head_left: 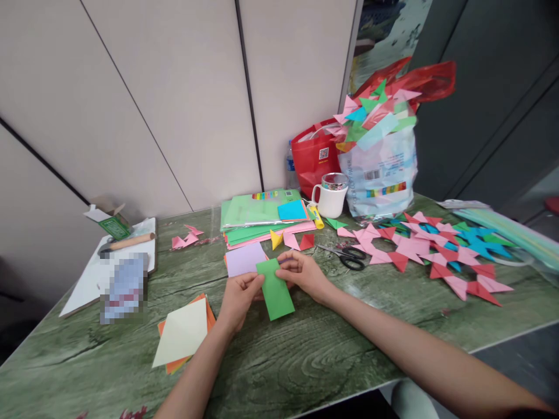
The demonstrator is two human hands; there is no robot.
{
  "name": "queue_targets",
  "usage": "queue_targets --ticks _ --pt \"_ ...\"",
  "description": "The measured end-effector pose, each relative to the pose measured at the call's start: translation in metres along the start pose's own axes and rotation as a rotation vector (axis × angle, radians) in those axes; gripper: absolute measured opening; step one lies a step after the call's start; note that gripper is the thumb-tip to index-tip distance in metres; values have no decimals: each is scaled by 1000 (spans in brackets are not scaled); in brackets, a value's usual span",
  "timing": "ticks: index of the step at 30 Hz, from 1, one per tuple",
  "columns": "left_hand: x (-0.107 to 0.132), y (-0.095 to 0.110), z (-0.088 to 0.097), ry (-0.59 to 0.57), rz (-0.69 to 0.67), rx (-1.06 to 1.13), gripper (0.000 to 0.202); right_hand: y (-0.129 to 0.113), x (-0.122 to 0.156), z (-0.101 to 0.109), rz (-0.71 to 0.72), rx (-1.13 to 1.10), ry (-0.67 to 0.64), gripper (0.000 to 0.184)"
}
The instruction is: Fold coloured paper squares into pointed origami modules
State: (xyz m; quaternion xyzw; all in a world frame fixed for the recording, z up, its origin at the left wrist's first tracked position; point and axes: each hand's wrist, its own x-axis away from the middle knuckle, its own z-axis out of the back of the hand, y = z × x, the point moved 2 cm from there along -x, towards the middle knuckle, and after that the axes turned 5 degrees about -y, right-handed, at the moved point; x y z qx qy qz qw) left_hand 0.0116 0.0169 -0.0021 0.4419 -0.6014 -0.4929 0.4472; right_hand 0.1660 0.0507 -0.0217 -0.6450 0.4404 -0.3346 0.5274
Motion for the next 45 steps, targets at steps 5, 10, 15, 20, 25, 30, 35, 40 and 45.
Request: queue_targets --ticks 5,10,15,20,25,30,35,40,45 --pt "0 0 0 -18 26 7 22 2 -1 2 -38 -53 -3 42" --pt "0 -1 -1 -14 32 0 22 3 -2 3 -60 -73 28 40" --pt "0 -3 0 -17 31 -29 24 3 -2 3 -69 -84 34 36" --pt "-1 -4 0 -31 43 -57 26 2 -1 3 -70 -115 22 35" --pt "0 -3 -1 -32 53 -68 28 3 -2 4 -77 -116 60 36" --pt "1 -3 -2 -28 45 -81 26 4 -2 5 -96 -116 85 36" --pt "1 -4 -1 -36 39 -82 26 2 -1 4 -100 -114 96 35" --pt "1 -3 -2 -43 37 -70 25 1 -1 4 -100 -118 100 35" --pt "1 -3 -3 -34 28 -65 24 1 -1 4 -97 -126 88 34"
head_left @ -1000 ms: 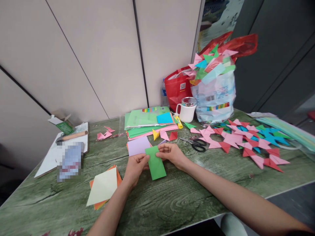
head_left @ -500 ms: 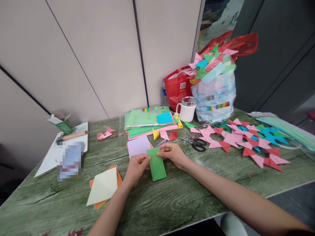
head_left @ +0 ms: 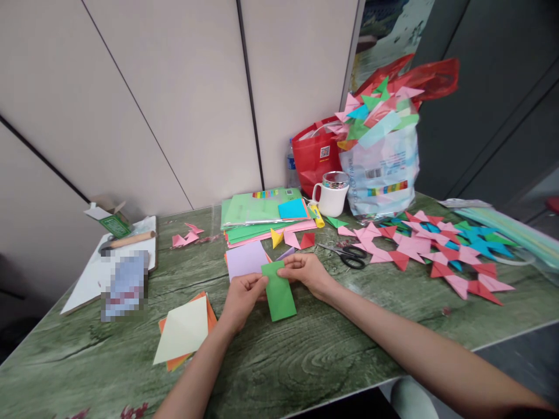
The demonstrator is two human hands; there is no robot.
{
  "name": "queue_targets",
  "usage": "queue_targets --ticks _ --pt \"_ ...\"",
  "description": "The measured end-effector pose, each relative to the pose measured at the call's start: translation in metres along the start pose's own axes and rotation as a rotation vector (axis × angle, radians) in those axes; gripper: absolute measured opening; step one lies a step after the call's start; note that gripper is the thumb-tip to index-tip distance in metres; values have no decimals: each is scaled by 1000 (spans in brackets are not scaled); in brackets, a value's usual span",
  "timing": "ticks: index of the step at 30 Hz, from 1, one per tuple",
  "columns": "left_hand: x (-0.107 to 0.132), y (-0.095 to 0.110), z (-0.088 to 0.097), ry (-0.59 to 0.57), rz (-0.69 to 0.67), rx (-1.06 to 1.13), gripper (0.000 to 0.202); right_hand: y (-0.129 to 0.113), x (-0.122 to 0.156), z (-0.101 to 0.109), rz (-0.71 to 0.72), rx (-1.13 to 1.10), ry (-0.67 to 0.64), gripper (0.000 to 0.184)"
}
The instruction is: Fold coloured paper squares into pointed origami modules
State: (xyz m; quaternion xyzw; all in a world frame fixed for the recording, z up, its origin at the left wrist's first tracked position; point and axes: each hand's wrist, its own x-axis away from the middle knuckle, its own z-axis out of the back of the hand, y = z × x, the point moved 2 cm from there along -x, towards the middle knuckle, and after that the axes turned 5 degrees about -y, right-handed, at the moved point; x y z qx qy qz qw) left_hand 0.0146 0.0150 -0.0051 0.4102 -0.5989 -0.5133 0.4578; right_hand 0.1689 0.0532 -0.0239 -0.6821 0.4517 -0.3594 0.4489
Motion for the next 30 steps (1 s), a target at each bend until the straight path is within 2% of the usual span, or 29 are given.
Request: queue_targets --ticks 5,15,22,27,30 --pt "0 0 1 46 1 -9 23 0 0 -1 17 -17 -47 29" --pt "0 0 0 21 -18 -18 22 -1 0 -1 15 -4 -60 29" --pt "-1 0 2 78 -58 -121 25 0 -1 -2 50 -22 -109 28" --pt "2 6 -2 79 -104 -200 26 -5 -1 -3 128 16 -72 28" --pt "3 9 -4 102 -126 -250 28 -5 -1 -2 116 45 -62 28"
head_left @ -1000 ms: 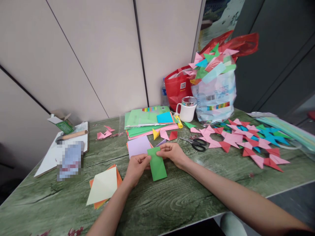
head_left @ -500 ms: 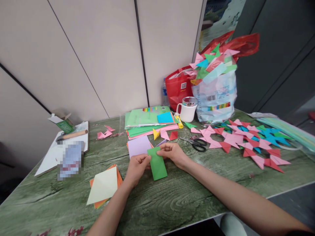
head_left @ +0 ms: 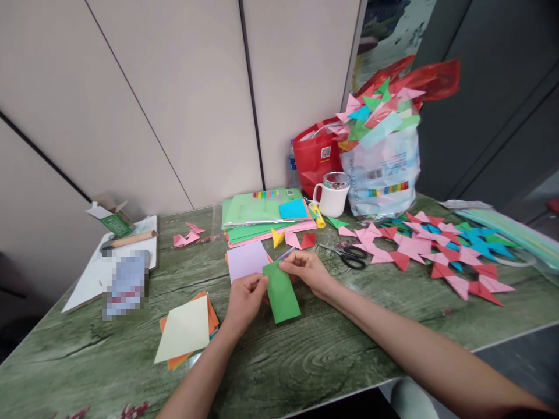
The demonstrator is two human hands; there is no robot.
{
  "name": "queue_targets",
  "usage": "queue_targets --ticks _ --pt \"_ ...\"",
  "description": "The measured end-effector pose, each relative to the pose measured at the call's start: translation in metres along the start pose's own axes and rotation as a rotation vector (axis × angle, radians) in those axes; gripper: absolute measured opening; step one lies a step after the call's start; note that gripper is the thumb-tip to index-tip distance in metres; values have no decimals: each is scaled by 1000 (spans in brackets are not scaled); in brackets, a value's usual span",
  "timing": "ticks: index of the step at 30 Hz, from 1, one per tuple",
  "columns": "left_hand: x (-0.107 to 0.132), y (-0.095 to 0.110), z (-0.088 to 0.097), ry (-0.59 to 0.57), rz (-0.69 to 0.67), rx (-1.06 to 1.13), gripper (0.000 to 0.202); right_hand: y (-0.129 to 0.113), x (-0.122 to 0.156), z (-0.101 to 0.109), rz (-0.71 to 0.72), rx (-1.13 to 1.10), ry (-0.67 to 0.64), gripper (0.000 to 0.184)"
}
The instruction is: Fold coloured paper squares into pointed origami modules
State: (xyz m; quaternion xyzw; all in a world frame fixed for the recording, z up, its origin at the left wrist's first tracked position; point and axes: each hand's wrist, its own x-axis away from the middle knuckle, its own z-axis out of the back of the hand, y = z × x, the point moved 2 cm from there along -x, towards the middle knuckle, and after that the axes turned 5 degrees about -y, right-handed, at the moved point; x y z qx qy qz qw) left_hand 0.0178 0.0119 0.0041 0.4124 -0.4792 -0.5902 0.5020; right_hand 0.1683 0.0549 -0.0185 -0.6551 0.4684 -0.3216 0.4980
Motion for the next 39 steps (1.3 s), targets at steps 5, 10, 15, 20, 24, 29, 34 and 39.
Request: queue_targets --ticks 5,10,15,20,24,29,34,39 --pt "1 -1 2 47 -16 -10 26 3 1 1 -136 -53 -68 31" --pt "2 3 5 156 -75 -45 25 4 3 -1 -190 -48 -159 32" --pt "4 10 3 171 -107 -101 26 3 2 -1 -81 -35 -107 34" --pt "4 9 3 141 -93 -59 22 4 1 0 -114 -4 -79 30" --pt "4 8 2 96 -68 -41 21 5 0 2 -117 -85 -93 32" --pt "4 9 0 55 -39 -36 25 3 -1 3 -70 -56 -64 29" --pt "5 11 0 52 -36 -20 26 -1 1 1 -27 -47 -4 29" --pt "5 11 0 40 -31 6 27 -3 2 0 -39 -81 -35 27"
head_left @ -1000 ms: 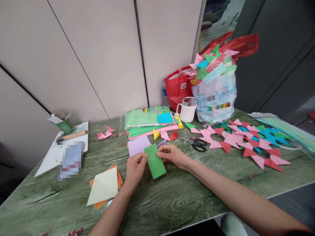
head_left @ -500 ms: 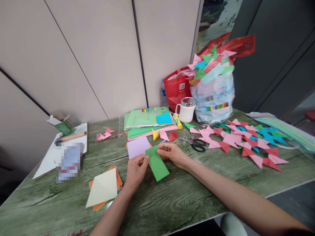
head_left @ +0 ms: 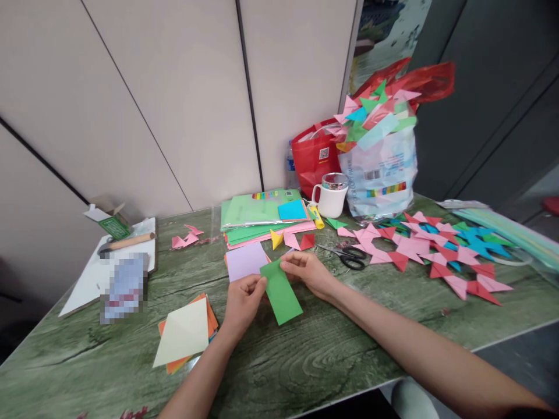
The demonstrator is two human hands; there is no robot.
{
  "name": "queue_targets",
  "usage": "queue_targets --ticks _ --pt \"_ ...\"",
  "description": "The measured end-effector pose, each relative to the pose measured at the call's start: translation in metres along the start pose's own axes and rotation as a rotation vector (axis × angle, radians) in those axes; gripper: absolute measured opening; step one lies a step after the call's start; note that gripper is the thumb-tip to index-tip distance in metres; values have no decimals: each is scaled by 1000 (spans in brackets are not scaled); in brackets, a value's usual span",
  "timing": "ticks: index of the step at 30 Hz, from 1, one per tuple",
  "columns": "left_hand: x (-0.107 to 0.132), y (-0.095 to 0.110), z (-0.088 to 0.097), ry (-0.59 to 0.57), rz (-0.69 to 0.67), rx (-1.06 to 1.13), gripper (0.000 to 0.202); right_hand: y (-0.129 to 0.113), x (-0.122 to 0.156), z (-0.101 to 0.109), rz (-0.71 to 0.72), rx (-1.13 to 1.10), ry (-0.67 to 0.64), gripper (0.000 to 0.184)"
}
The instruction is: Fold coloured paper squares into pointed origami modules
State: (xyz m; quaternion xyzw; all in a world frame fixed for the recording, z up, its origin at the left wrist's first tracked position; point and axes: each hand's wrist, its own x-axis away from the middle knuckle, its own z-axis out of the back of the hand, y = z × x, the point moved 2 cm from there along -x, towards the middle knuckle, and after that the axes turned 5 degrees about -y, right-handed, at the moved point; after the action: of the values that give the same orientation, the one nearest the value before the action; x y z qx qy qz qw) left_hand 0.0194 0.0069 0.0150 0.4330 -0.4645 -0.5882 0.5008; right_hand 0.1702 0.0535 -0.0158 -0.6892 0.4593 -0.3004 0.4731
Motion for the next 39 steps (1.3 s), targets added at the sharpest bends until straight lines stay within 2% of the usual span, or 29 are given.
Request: queue_targets --ticks 8,15,21,26,32,39 --pt "0 2 -2 -20 -25 -12 29 0 0 4 -32 -97 30 21" --pt "-1 -3 6 125 -71 -103 26 7 2 1 -198 9 -149 30" --pt "0 -3 6 172 -112 -140 26 8 1 0 -104 87 -101 32" --pt "1 -3 8 237 -124 -177 24 9 1 0 -170 143 -128 31" --pt "-4 -10 13 208 -85 -5 23 8 2 -3 -142 171 -122 33" --pt "-7 -14 18 264 -88 19 22 10 1 0 -152 157 -197 35"
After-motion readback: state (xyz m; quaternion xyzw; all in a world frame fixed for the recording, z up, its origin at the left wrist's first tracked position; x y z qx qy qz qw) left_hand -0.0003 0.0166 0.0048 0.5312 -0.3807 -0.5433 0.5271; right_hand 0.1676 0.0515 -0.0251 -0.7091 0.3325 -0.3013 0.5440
